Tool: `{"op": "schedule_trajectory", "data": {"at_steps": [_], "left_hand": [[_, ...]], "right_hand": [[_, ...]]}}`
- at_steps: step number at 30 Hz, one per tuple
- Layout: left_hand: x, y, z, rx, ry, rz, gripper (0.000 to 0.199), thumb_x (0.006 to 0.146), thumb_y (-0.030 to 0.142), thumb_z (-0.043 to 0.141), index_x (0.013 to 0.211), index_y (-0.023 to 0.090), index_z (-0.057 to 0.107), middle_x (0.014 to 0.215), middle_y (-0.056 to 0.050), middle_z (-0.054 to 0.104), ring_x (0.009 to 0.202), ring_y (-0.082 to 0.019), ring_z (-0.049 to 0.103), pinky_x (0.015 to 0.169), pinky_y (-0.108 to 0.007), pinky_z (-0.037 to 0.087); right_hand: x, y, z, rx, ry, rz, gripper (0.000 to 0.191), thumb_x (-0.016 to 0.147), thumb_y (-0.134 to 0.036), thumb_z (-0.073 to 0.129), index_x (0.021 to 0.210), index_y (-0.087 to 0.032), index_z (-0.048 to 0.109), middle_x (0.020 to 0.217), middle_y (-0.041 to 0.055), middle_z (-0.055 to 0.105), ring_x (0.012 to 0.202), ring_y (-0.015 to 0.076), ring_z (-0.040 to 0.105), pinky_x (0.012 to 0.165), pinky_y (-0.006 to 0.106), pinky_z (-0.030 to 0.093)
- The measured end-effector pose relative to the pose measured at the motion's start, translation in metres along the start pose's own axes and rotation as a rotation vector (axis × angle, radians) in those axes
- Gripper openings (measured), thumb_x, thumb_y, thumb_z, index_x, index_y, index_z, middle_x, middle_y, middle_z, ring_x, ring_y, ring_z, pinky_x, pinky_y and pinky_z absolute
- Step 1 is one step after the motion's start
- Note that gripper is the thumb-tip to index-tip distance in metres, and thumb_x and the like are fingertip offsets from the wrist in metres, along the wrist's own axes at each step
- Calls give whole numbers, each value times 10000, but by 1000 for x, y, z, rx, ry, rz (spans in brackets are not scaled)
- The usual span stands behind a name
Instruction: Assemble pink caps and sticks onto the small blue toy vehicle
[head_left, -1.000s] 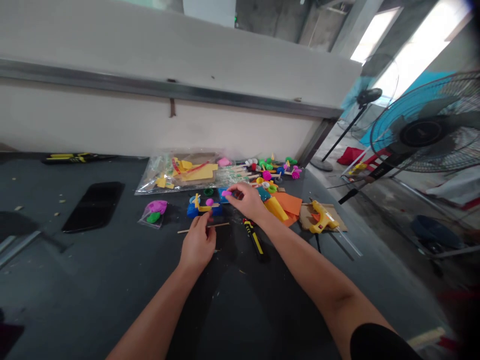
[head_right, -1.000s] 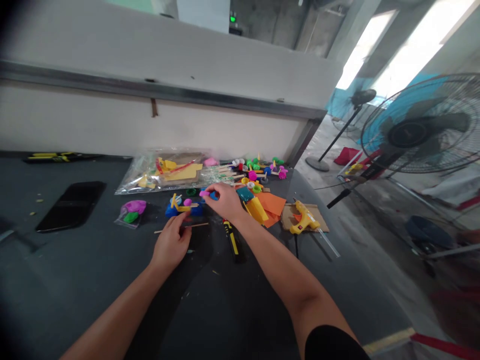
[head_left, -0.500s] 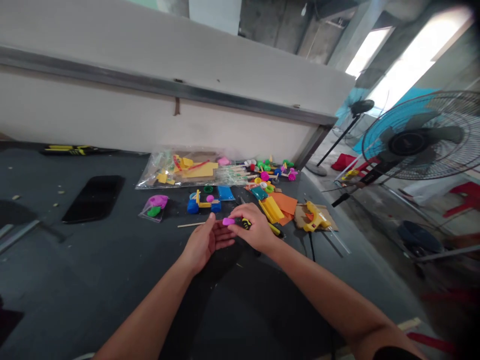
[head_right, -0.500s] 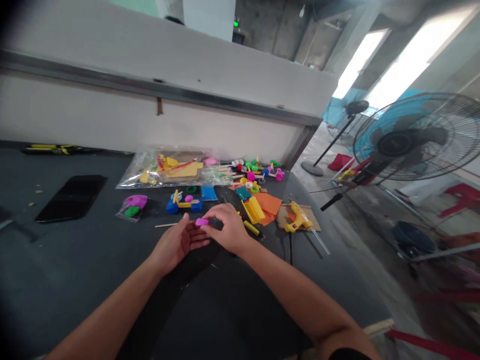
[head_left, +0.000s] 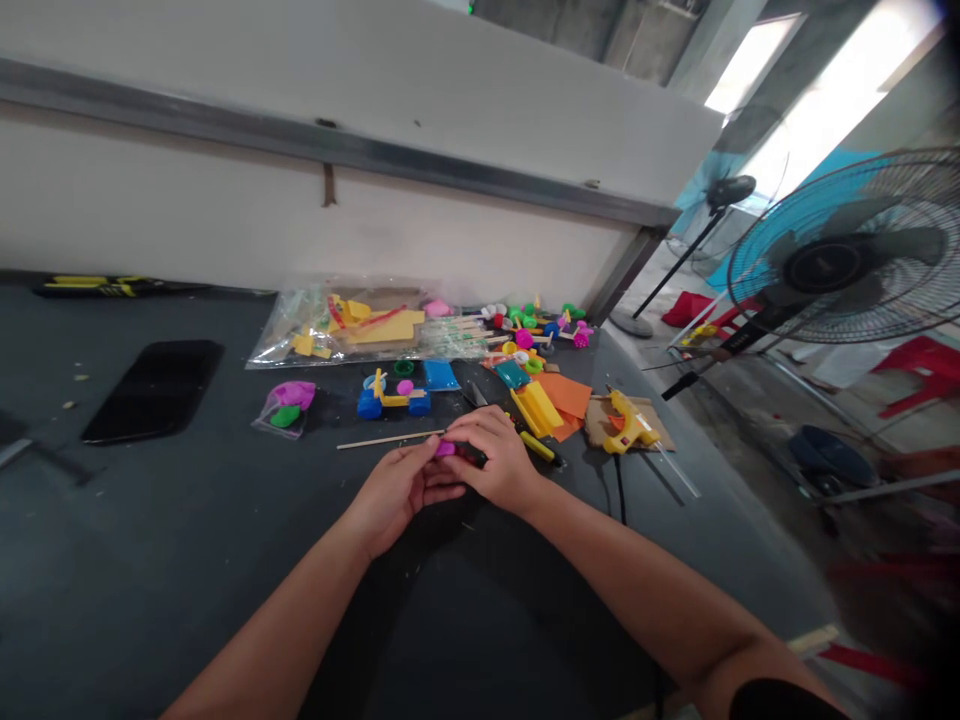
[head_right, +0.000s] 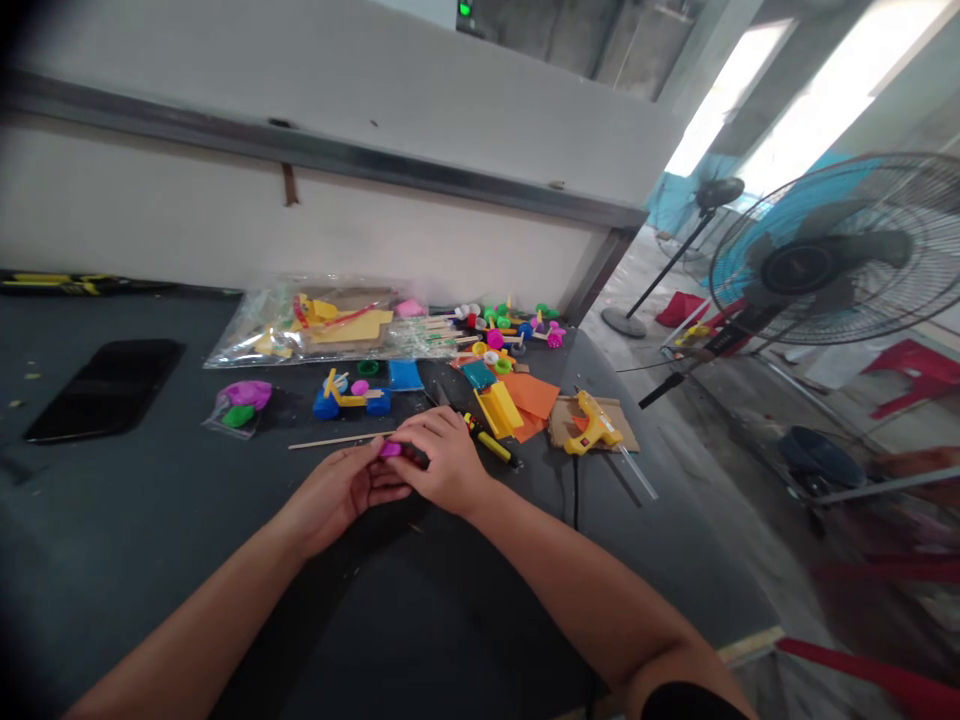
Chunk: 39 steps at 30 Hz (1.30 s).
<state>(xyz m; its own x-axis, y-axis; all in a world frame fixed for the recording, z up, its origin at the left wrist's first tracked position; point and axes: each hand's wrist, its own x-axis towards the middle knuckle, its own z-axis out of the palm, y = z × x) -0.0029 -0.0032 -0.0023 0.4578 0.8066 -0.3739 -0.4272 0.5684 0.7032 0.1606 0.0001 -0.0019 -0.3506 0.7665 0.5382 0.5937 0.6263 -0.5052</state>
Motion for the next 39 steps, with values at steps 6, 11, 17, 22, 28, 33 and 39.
{"op": "schedule_trajectory", "data": {"at_steps": [6,11,17,22,28,33,39], "left_hand": [[1,-1,-4,-20,-6,2,237,864,281,522,908,88,651,866,-132,713,762,-180,678,742,-338,565],[1,0,-6,-36,27,-15,210,870,262,506,891,104,642,811,-102,706,703,-160,671,737,-348,567],[2,7,-6,-140,40,-116,283,907,309,419,890,122,632,835,-89,693,691,-167,668,743,-374,563],[2,9,-6,-167,84,-166,349,917,321,388,872,81,638,811,-119,690,707,-165,666,740,-304,551],[4,7,-10,-166,23,-175,401,914,394,372,884,92,634,834,-123,687,710,-156,655,634,-238,527],[3,7,-8,-219,-27,-154,406,912,414,373,954,101,627,852,-98,683,757,-140,648,740,-235,521],[1,11,-9,-277,-104,-138,494,927,435,293,1018,52,591,921,-171,670,896,-209,649,803,-299,525]], "right_hand": [[0,3,0,-41,-29,-14,267,811,-357,597,1054,-249,625,1030,42,632,1004,201,533,912,385,406],[3,3,-11,-239,-184,-140,425,821,-413,575,1239,-351,527,1346,25,469,1246,267,371,1060,496,246],[5,3,-17,-323,-256,-183,418,827,-426,566,1240,-375,522,1417,2,401,1317,296,285,1097,570,115],[2,5,-14,-304,-231,-165,378,847,-424,531,1204,-308,565,1383,33,445,1313,274,300,1092,541,162],[-2,-3,-3,-214,-178,-150,255,771,-476,619,924,-280,676,1239,20,572,1263,263,374,1093,505,185],[-3,-1,4,-189,-74,-76,162,780,-413,633,833,-267,678,1178,21,605,1248,249,392,1073,478,240],[-1,4,-2,-254,-106,-54,321,787,-504,600,984,-257,657,1202,44,580,1258,251,372,1071,458,254]]}}
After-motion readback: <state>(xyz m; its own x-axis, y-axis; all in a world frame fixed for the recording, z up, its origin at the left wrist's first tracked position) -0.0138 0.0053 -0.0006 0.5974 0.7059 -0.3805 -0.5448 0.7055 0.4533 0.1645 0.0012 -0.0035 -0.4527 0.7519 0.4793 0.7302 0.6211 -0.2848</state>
